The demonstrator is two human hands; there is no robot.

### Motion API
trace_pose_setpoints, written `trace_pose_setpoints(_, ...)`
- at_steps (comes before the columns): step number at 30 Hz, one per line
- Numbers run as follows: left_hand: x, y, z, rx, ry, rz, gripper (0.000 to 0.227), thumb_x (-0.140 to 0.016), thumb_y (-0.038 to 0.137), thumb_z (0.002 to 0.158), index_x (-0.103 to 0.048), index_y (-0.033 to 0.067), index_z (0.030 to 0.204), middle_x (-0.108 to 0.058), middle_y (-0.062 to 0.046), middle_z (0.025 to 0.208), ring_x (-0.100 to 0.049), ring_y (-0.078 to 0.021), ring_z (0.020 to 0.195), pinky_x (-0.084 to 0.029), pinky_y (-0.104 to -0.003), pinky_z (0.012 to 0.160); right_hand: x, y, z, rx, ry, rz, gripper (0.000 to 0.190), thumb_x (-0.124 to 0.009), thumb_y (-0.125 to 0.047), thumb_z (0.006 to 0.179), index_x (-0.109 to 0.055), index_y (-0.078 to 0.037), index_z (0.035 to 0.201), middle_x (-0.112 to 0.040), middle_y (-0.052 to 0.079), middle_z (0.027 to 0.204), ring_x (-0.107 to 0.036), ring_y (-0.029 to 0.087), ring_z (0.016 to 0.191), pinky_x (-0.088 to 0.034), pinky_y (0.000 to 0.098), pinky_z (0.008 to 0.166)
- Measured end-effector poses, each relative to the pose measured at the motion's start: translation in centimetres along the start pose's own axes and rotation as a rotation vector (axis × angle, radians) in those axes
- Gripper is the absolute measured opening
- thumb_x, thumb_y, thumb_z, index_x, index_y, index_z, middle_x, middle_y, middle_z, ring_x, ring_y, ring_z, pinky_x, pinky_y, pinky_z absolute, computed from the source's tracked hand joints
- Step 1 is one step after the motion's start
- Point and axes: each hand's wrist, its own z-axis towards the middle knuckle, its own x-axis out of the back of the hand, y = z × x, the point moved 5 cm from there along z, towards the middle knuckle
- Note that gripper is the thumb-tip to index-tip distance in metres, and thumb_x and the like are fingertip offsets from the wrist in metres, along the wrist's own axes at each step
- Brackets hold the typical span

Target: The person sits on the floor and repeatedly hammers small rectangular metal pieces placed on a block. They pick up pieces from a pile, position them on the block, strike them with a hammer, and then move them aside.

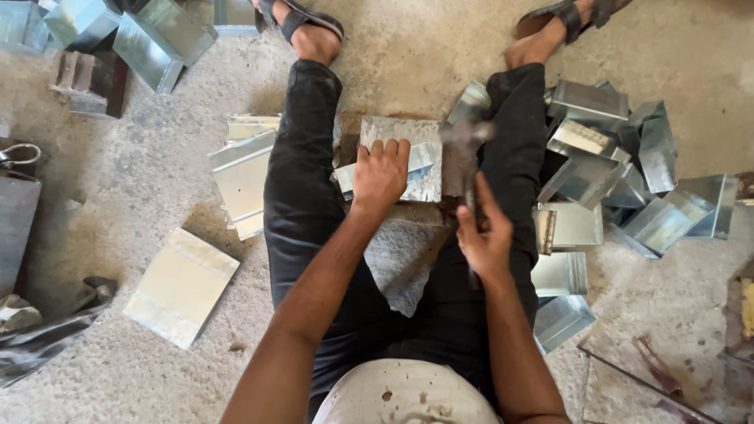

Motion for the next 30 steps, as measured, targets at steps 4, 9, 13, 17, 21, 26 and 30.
trace_pose_setpoints(4, 0.0, 0.0, -0.2, 0.002, 0.005, -0.027, 0.005, -0.056, 0.016, 0.094, -0.059, 0.0124, 0.097, -0.063, -0.005, 0.085, -0.065, -0.0260, 0.084, -0.050, -0.047, 0.074, 0.3, -4.0, -0.1, 0.239, 0.047, -0.047, 0.055, -0.062, -0.011, 0.107, -0.043, -0.006, 0.158, -0.064, -0.001, 0.077, -0.052, 0.001, 0.054, -0.040, 0.0197, 0.047)
trace_pose_setpoints(9, -0.3, 0.1, -0.1, 0.039, 0.014, 0.001, 0.004, -0.057, 0.015, 0.093, -0.060, 0.0134, 0.094, -0.064, -0.005, 0.084, -0.064, -0.0247, 0.083, -0.049, -0.045, 0.074, -1.9, -7.3, 2.3, 0.676, -0.197, -0.502, 0.052, -0.060, -0.012, 0.113, -0.039, -0.013, 0.161, -0.072, 0.020, 0.114, -0.063, 0.013, 0.090, -0.053, 0.0250, 0.078)
trace_pose_setpoints(13, -0.7, 0.5, -0.1, 0.039, 0.030, 0.002, 0.003, -0.058, 0.016, 0.093, -0.060, 0.0141, 0.091, -0.064, -0.004, 0.083, -0.064, -0.0234, 0.082, -0.048, -0.044, 0.075, 0.8, -7.0, 3.9, 0.009, -0.165, -0.393, 0.055, -0.065, -0.010, 0.102, -0.051, -0.009, 0.155, -0.063, -0.002, 0.075, -0.050, 0.004, 0.056, -0.040, 0.0213, 0.048)
trace_pose_setpoints(17, -0.7, 0.5, 0.0, 0.052, 0.035, -0.017, 0.004, -0.059, 0.016, 0.093, -0.060, 0.0144, 0.089, -0.063, -0.003, 0.081, -0.064, -0.0234, 0.080, -0.048, -0.044, 0.074, 0.6, -6.7, 0.9, 0.081, -0.011, -0.182, 0.055, -0.063, -0.019, 0.106, -0.047, -0.010, 0.157, -0.059, -0.003, 0.071, -0.049, 0.003, 0.053, -0.039, 0.0215, 0.047)
trace_pose_setpoints(21, -0.4, 0.5, -0.1, 0.031, 0.073, -0.009, 0.003, -0.059, 0.016, 0.091, -0.059, 0.0151, 0.088, -0.063, -0.003, 0.082, -0.063, -0.0227, 0.080, -0.048, -0.044, 0.075, -0.7, -4.4, 1.6, 0.064, -0.115, -0.369, 0.053, -0.064, -0.018, 0.106, -0.049, -0.005, 0.156, -0.069, -0.004, 0.099, -0.049, 0.004, 0.061, -0.042, 0.0231, 0.051)
trace_pose_setpoints(26, -0.5, 0.6, -0.1, 0.041, 0.064, -0.013, 0.004, -0.059, 0.017, 0.090, -0.059, 0.0154, 0.087, -0.061, -0.002, 0.080, -0.063, -0.0228, 0.080, -0.047, -0.044, 0.073, 1.5, -5.1, 1.3, -0.094, -0.119, -0.316, 0.058, -0.064, -0.020, 0.103, -0.048, -0.005, 0.157, -0.062, -0.001, 0.079, -0.046, 0.003, 0.057, -0.038, 0.0232, 0.049)
trace_pose_setpoints(30, -0.6, 0.6, -0.2, 0.038, 0.106, -0.014, 0.005, -0.059, 0.016, 0.091, -0.058, 0.0162, 0.087, -0.061, -0.002, 0.081, -0.062, -0.0227, 0.079, -0.047, -0.044, 0.073, 1.4, -4.3, -0.5, 0.019, 0.012, -0.117, 0.059, -0.064, -0.019, 0.105, -0.046, -0.005, 0.159, -0.060, -0.001, 0.080, -0.049, 0.003, 0.057, -0.040, 0.0217, 0.049)
